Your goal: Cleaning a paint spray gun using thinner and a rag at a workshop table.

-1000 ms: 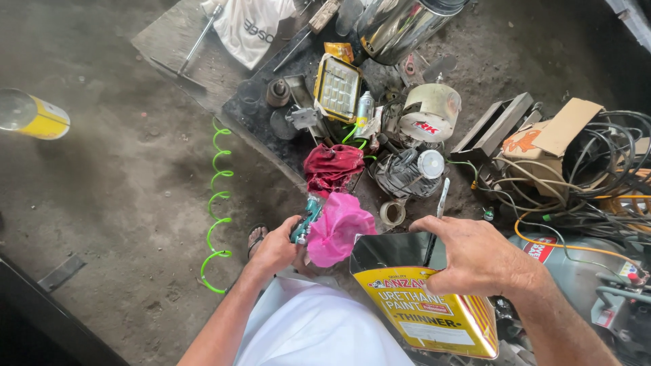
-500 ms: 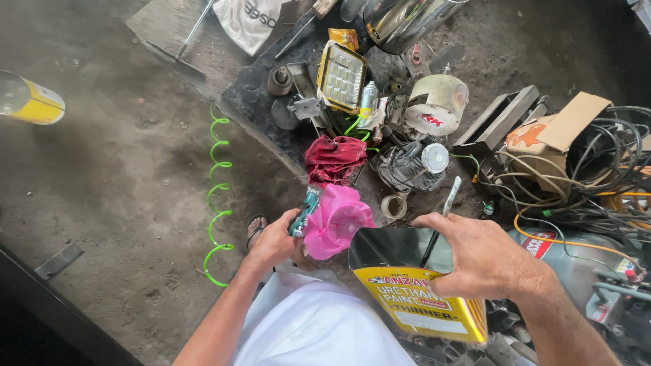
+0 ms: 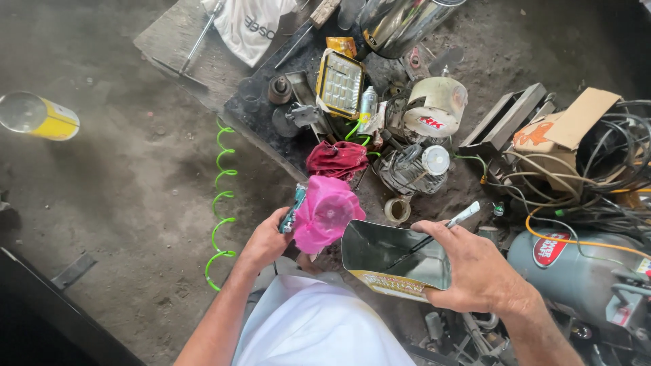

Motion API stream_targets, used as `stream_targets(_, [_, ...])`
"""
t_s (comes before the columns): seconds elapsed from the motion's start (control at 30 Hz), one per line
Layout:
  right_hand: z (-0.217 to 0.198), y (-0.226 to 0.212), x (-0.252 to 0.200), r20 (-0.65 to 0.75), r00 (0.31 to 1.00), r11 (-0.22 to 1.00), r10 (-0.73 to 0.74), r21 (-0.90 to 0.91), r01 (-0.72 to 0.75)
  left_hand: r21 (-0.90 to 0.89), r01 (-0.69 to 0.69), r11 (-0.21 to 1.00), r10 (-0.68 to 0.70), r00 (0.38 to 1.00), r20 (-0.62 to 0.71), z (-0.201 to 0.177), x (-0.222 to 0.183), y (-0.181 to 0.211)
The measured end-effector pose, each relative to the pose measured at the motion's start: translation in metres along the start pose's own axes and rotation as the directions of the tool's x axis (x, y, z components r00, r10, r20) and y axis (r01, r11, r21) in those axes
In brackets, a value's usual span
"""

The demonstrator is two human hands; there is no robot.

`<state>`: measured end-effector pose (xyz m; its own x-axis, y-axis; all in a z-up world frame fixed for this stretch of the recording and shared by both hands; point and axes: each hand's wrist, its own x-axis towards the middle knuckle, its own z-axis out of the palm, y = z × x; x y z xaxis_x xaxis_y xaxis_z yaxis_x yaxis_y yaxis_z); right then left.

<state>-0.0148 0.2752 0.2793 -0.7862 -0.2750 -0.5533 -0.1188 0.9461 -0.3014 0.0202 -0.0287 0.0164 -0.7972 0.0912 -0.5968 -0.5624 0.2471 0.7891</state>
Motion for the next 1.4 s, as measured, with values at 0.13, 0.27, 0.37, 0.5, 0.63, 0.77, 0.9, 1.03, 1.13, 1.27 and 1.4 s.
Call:
stream_targets(0.13, [0.006,0.009,-0.004,-0.041,0.998,0.998,-0.046,0.04,0.048,-0.076,-0.024,0.997,0.026,0.999,0.026,0.002,0.002,-0.003])
stream_targets(0.27, [0.01,0.016,-0.005,-0.061,0.997,0.997,-0.039,0.064,0.043,-0.092,-0.009,0.996,0.012,0.999,0.034,0.003,0.004,-0.005])
stream_targets(0.37, [0.014,0.02,-0.005,-0.073,0.995,0.995,-0.061,0.077,0.067,-0.093,-0.057,0.994,0.059,0.998,0.026,0.002,0.003,-0.003])
stream_targets(0.5, [0.019,0.024,-0.005,-0.054,0.999,0.999,-0.005,0.051,0.007,-0.056,-0.001,0.998,0.003,1.0,0.029,0.003,0.005,-0.008])
stream_targets(0.63, [0.025,0.029,-0.005,-0.041,0.998,0.999,0.047,0.029,-0.046,-0.039,-0.033,0.999,0.033,0.999,0.013,0.005,0.009,-0.016])
stream_targets(0.77, [0.035,0.043,0.0,-0.014,0.992,0.992,0.124,0.031,-0.123,-0.043,0.025,0.999,-0.025,1.0,0.012,0.003,0.007,-0.008])
stream_targets(0.9, [0.078,0.078,0.019,-0.159,0.971,0.98,0.177,0.123,-0.158,-0.014,0.077,0.997,-0.077,0.997,-0.001,-0.001,-0.001,0.006])
stream_targets(1.03, [0.142,0.102,0.054,-0.231,0.891,0.9,0.392,0.299,-0.318,-0.088,-0.017,0.996,0.016,1.0,-0.007,0.001,0.007,-0.025])
stream_targets(1.13, [0.21,0.136,0.088,-0.435,0.813,0.874,0.387,0.453,-0.174,-0.108,0.155,0.982,-0.155,0.988,0.011,0.004,0.0,-0.015])
stream_targets(1.27, [0.261,0.157,0.125,-0.582,0.728,0.886,0.363,0.458,-0.076,-0.063,0.117,0.991,-0.119,0.993,-0.025,0.006,-0.002,-0.026])
stream_targets(1.4, [0.287,0.149,0.135,-0.566,0.687,0.812,0.456,0.581,-0.061,0.071,-0.025,0.997,0.03,0.997,-0.071,0.011,0.007,-0.058])
